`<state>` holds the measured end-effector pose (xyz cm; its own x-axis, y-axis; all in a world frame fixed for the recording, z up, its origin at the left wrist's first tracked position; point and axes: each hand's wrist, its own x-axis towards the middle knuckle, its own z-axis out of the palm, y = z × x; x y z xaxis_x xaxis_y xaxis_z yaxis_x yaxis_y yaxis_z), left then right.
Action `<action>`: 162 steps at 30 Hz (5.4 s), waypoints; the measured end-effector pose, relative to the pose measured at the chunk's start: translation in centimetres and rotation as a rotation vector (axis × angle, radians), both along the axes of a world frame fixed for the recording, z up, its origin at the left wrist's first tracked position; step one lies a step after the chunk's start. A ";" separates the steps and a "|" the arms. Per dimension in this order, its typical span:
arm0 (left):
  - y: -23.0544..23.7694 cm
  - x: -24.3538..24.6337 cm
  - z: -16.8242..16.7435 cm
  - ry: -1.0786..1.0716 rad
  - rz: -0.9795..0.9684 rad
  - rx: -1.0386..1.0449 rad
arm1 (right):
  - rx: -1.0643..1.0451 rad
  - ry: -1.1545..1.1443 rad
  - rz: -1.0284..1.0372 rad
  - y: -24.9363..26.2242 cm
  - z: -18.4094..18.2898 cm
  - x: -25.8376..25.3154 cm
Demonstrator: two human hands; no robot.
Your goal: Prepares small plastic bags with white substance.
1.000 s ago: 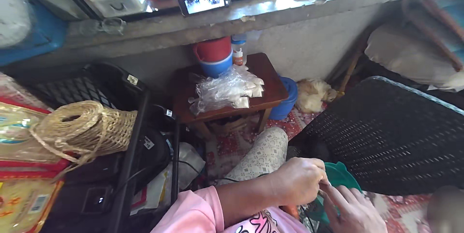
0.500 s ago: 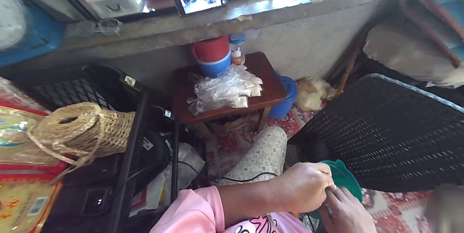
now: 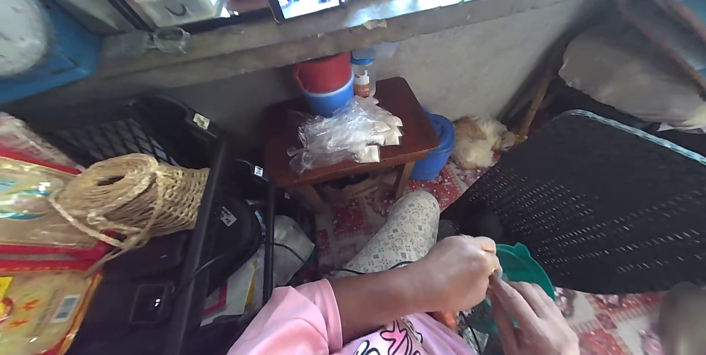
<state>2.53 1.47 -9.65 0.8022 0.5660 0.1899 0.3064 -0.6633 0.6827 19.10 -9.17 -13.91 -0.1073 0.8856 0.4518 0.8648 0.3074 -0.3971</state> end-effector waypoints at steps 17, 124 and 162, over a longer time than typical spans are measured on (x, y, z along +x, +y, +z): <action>0.7 -0.3 0.1 0.037 -0.056 -0.155 | 0.095 0.056 0.188 0.4 -0.6 0.6; -0.9 8.3 -5.1 0.003 0.032 -0.484 | -0.354 0.535 -0.520 -3.4 0.7 4.2; 1.8 7.2 -6.7 0.139 0.109 -0.550 | -0.616 0.144 -0.454 0.5 -4.0 6.0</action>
<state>9.71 3.25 -16.31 0.7304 0.6321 -0.2587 0.4642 -0.1816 0.8669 25.08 -8.63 -17.95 0.3484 0.9245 -0.1545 0.7798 -0.3774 -0.4996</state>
